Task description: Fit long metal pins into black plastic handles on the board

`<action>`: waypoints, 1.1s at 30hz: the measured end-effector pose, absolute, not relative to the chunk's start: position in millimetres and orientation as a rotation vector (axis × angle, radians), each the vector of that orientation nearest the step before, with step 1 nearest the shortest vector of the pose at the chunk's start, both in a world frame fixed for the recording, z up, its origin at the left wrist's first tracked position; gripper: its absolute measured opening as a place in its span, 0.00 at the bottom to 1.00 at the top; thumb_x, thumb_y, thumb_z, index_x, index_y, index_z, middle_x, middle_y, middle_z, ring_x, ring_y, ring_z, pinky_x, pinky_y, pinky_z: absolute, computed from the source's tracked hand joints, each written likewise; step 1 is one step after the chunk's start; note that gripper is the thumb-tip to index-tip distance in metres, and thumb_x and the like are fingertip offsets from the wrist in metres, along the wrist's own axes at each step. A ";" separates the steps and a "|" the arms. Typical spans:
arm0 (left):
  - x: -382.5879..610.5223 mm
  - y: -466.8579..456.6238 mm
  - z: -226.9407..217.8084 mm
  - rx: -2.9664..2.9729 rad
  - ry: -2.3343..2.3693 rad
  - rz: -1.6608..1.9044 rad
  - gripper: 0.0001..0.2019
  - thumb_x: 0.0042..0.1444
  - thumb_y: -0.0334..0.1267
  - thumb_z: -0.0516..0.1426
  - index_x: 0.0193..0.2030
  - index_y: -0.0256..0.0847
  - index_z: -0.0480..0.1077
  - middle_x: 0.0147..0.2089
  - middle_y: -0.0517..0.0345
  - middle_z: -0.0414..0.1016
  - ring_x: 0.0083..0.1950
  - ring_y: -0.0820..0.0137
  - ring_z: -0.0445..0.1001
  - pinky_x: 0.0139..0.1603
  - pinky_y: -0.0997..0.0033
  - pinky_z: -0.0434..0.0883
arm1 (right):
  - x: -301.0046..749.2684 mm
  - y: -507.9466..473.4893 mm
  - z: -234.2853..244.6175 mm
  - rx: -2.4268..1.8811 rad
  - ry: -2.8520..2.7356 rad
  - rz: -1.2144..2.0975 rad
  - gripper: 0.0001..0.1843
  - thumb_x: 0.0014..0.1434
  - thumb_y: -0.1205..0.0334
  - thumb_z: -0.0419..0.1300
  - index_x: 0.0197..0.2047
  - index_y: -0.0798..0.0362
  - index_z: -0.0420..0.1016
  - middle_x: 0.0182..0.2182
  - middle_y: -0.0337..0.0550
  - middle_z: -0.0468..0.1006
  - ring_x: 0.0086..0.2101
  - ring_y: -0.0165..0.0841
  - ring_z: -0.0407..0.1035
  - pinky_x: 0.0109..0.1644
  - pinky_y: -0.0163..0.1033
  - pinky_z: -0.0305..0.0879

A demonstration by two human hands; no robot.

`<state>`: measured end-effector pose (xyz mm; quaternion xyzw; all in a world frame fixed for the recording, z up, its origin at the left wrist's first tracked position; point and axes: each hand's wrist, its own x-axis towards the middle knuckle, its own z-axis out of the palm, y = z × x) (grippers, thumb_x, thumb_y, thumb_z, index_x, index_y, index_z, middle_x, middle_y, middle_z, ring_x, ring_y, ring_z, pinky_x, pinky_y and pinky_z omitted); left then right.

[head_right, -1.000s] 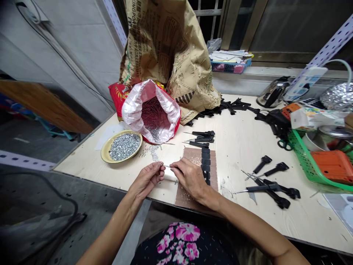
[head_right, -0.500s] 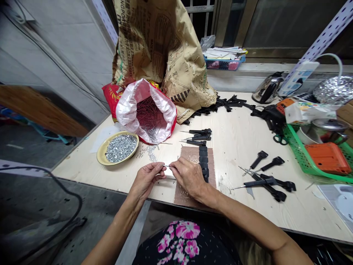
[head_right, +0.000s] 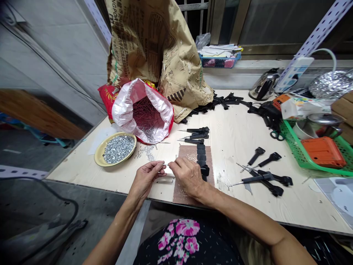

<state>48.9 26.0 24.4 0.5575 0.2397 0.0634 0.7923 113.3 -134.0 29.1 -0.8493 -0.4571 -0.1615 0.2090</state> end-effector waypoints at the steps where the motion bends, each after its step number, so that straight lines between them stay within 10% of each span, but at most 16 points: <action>1: 48.9 26.0 24.0 1.209 0.516 0.140 0.13 0.44 0.40 0.66 0.36 0.34 0.76 0.29 0.56 0.76 0.27 0.76 0.73 0.34 0.73 0.72 | 113.3 -134.3 28.4 -2.363 -1.288 -0.457 0.08 0.65 0.65 0.52 0.41 0.51 0.72 0.31 0.41 0.73 0.33 0.31 0.65 0.34 0.36 0.53; 33: 50.0 22.9 17.7 1.428 0.522 0.318 0.15 0.46 0.45 0.64 0.35 0.35 0.76 0.30 0.56 0.75 0.27 0.76 0.69 0.32 0.75 0.68 | 113.6 -124.3 27.6 -2.361 -1.108 -0.329 0.10 0.66 0.60 0.51 0.41 0.51 0.73 0.33 0.41 0.75 0.33 0.30 0.66 0.33 0.36 0.54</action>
